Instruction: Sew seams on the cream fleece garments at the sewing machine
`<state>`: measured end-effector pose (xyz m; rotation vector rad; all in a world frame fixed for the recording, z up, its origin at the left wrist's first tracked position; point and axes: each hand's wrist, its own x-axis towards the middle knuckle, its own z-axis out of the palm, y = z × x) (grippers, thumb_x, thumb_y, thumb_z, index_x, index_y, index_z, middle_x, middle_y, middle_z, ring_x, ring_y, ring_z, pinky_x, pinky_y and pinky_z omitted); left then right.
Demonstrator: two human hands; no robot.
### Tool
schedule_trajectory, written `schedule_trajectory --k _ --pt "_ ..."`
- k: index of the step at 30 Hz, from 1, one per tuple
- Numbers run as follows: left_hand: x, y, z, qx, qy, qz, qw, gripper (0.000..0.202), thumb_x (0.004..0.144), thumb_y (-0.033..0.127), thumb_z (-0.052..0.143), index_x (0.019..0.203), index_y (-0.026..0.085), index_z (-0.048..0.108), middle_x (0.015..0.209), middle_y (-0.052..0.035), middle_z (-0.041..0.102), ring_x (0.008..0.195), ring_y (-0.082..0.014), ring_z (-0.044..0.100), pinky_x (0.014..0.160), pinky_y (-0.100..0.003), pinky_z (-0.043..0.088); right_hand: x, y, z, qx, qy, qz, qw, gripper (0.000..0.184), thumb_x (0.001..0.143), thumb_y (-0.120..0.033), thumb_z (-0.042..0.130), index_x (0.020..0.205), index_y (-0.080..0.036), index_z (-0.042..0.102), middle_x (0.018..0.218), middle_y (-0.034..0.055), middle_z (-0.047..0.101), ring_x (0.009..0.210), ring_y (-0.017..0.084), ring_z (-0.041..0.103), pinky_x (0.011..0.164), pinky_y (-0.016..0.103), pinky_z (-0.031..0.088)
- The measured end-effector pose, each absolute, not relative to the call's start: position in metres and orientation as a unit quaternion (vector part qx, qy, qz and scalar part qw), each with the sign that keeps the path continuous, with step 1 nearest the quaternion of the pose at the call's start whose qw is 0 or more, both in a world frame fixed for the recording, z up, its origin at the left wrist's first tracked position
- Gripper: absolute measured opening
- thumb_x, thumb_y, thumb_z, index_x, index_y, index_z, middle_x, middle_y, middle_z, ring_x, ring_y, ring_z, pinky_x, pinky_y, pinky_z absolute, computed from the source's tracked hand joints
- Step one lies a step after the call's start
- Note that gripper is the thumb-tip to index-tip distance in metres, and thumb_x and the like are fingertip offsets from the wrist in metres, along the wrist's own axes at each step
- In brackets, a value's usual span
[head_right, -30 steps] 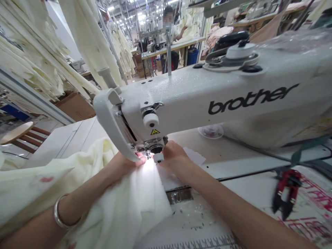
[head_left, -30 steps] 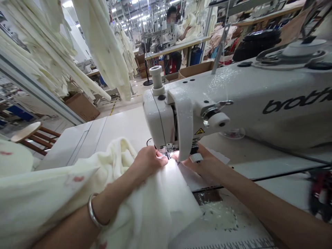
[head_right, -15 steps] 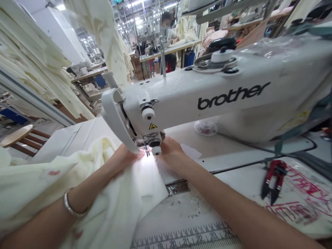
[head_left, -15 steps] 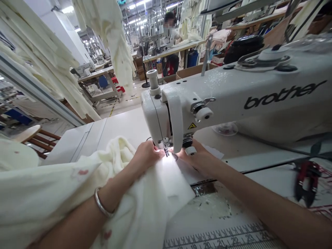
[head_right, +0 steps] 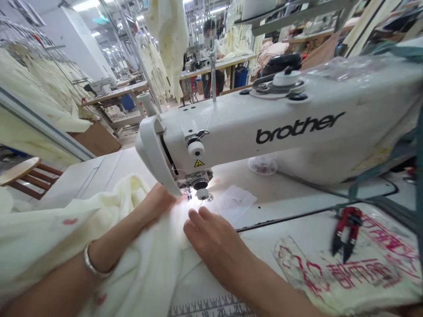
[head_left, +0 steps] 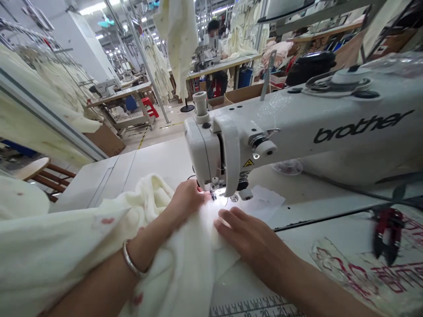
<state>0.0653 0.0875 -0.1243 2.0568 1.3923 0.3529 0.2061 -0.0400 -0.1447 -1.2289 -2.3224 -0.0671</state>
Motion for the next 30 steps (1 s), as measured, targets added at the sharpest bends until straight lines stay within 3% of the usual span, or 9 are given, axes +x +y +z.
schedule_trajectory --k 5,13,18,23,26,30 --pt "0.066 0.085 -0.124 0.791 0.536 0.116 0.271 0.011 0.070 0.024 0.054 0.072 0.016 0.062 0.072 -0.0044 0.064 0.073 -0.0179 0.057 0.068 -0.027 0.042 0.219 -0.035 -0.142 -0.485 -0.825 0.067 0.281 0.030 0.086 -0.001 0.034 0.088 -0.018 0.059 0.100 0.0053 0.061 0.082 0.018 0.053 0.063 0.028 0.049" --pt "0.069 0.081 -0.129 0.799 0.557 0.093 0.208 0.015 0.070 0.024 0.050 0.058 0.016 0.050 0.064 -0.0036 0.060 0.061 -0.0151 0.049 0.061 -0.028 0.036 0.228 -0.041 -0.146 -0.477 -0.819 0.044 0.316 0.029 0.088 -0.002 0.034 0.082 -0.016 0.059 0.081 0.0053 0.065 0.086 0.018 0.056 0.069 0.029 0.053" --pt "0.067 0.085 -0.120 0.813 0.532 0.088 0.219 0.012 0.068 0.024 0.054 0.059 0.016 0.055 0.068 -0.0045 0.063 0.067 -0.0161 0.052 0.062 -0.026 0.038 0.203 -0.051 -0.160 -0.498 -0.801 -0.069 0.326 0.038 0.077 0.004 0.035 0.096 -0.013 0.062 0.102 0.0090 0.067 0.096 0.021 0.056 0.079 0.037 0.054" --pt "0.066 0.095 -0.110 0.816 0.524 0.083 0.230 0.012 0.066 0.023 0.058 0.071 0.015 0.064 0.076 -0.0049 0.068 0.076 -0.0202 0.056 0.069 -0.027 0.043 0.183 -0.044 -0.167 -0.535 -0.772 -0.091 0.332 0.032 0.070 0.004 0.042 0.087 -0.012 0.064 0.103 0.0117 0.065 0.091 0.024 0.055 0.072 0.036 0.052" --pt "0.063 0.104 -0.109 0.820 0.517 0.072 0.234 0.010 0.062 0.020 0.060 0.069 0.015 0.065 0.073 -0.0049 0.068 0.080 -0.0218 0.057 0.072 -0.028 0.044 0.180 -0.035 -0.159 -0.527 -0.791 -0.109 0.292 0.030 0.065 0.002 0.049 0.087 -0.010 0.065 0.100 0.0118 0.066 0.084 0.023 0.055 0.067 0.032 0.050" --pt "0.058 0.114 -0.115 0.819 0.519 0.079 0.232 0.004 0.059 0.019 0.060 0.062 0.016 0.062 0.068 -0.0056 0.068 0.079 -0.0216 0.057 0.071 -0.027 0.044 0.181 -0.031 -0.152 -0.524 -0.808 -0.108 0.246 0.033 0.066 -0.005 0.056 0.098 -0.005 0.064 0.111 0.0140 0.064 0.093 0.024 0.054 0.072 0.032 0.050"
